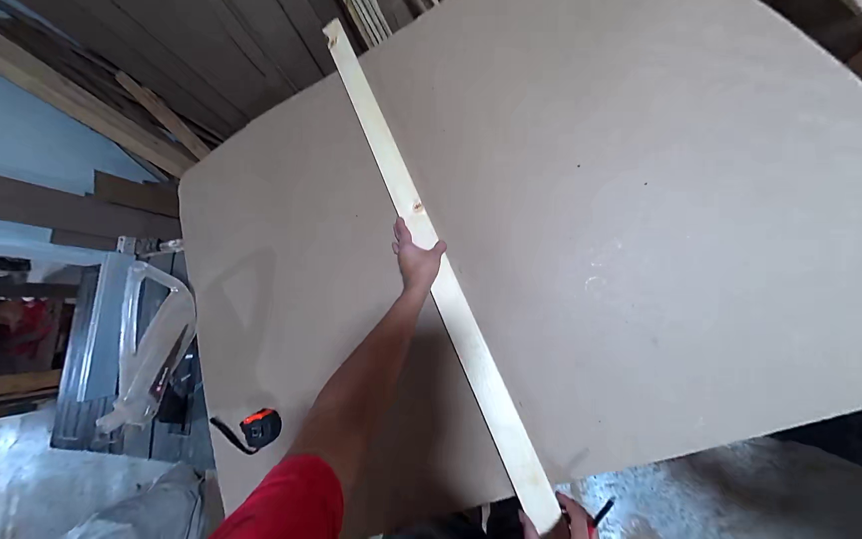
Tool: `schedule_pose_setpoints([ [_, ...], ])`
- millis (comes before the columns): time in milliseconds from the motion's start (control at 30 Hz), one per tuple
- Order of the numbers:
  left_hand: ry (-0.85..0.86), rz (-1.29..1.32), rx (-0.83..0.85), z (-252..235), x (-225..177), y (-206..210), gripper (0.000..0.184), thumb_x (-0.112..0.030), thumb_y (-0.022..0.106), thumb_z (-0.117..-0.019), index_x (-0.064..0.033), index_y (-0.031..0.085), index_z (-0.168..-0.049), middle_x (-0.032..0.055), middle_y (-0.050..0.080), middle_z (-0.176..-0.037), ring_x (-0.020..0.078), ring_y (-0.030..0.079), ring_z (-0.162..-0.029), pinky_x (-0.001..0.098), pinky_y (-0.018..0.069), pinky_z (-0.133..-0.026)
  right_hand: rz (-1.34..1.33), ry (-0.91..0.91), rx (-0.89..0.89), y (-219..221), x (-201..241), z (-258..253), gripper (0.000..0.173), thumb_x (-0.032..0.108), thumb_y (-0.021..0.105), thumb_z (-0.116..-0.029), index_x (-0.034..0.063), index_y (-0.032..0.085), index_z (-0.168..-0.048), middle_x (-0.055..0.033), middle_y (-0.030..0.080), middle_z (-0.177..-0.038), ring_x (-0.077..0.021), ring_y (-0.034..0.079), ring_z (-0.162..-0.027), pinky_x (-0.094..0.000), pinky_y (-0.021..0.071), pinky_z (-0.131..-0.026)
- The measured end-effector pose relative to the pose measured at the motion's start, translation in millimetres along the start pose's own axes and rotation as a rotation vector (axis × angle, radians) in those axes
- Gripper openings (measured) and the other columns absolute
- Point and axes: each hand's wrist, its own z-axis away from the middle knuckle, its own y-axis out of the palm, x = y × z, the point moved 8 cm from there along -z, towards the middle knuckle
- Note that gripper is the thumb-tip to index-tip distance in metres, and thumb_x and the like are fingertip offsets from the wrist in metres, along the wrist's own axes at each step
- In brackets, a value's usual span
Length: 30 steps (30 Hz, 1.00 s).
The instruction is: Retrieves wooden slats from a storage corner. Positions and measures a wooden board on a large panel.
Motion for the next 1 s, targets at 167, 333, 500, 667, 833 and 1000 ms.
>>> schedule_pose_setpoints([
  [167,0.066,-0.022,0.001,-2.7,-5.7,2.8,0.118,-0.033,0.088,-0.0745,-0.0114,0.016,-0.165,0.0078,0.018,-0.172,0.0249,0.019,-0.158,0.0498,0.0121,-0.129,-0.002,-0.036,-0.070,-1.9,4.3,-3.2,0.074,0.039,0.092,-0.0687,0.0006,0.066,-0.126,-0.0217,0.069,-0.119,-0.0343,0.070,-0.104,-0.0519,0.0584,-0.090],
  [333,0.083,-0.058,0.015,-10.5,-8.9,10.3,0.113,-0.037,0.084,-0.0760,-0.0117,0.019,-0.165,0.0050,0.017,-0.172,0.0201,0.011,-0.159,0.0495,0.0062,-0.129,0.010,-0.061,-0.103,-1.0,6.5,-8.5,0.072,0.042,0.089,-0.0705,0.0050,0.067,-0.128,-0.0156,0.071,-0.120,-0.0272,0.071,-0.105,-0.0469,0.0594,-0.091],
  [500,0.115,-0.052,0.025,-14.9,-10.4,10.5,0.112,-0.038,0.084,-0.0758,-0.0083,0.021,-0.164,0.0087,0.018,-0.172,0.0212,0.011,-0.159,0.0504,0.0058,-0.129,0.001,-0.072,-0.097,2.6,7.7,-14.1,0.070,0.043,0.088,-0.0726,0.0067,0.067,-0.129,-0.0140,0.071,-0.120,-0.0244,0.071,-0.107,-0.0434,0.0593,-0.093],
  [667,0.120,-0.057,0.039,-15.2,-14.3,13.8,0.112,-0.038,0.084,-0.0749,-0.0083,0.022,-0.164,0.0092,0.019,-0.171,0.0226,0.013,-0.159,0.0510,0.0096,-0.129,0.002,-0.037,-0.092,2.4,4.1,-14.2,0.070,0.044,0.088,-0.0737,0.0085,0.067,-0.131,-0.0121,0.071,-0.120,-0.0232,0.071,-0.107,-0.0426,0.0595,-0.093],
  [833,0.128,-0.013,0.058,-15.6,-12.1,11.4,0.113,-0.037,0.084,-0.0746,-0.0082,0.021,-0.164,0.0090,0.016,-0.172,0.0195,0.010,-0.160,0.0483,0.0073,-0.130,0.001,-0.034,-0.093,2.2,3.4,-11.6,0.069,0.045,0.088,-0.0741,0.0101,0.068,-0.130,-0.0104,0.071,-0.120,-0.0203,0.070,-0.107,-0.0398,0.0598,-0.093],
  [1000,0.122,0.000,0.068,-17.0,-10.0,9.6,0.114,-0.036,0.085,-0.0740,-0.0075,0.020,-0.164,0.0078,0.015,-0.172,0.0182,0.009,-0.160,0.0465,0.0093,-0.130,-0.004,-0.033,-0.075,3.8,4.0,-9.4,0.069,0.046,0.088,-0.0742,0.0109,0.068,-0.130,-0.0106,0.071,-0.121,-0.0203,0.070,-0.107,-0.0394,0.0599,-0.092],
])
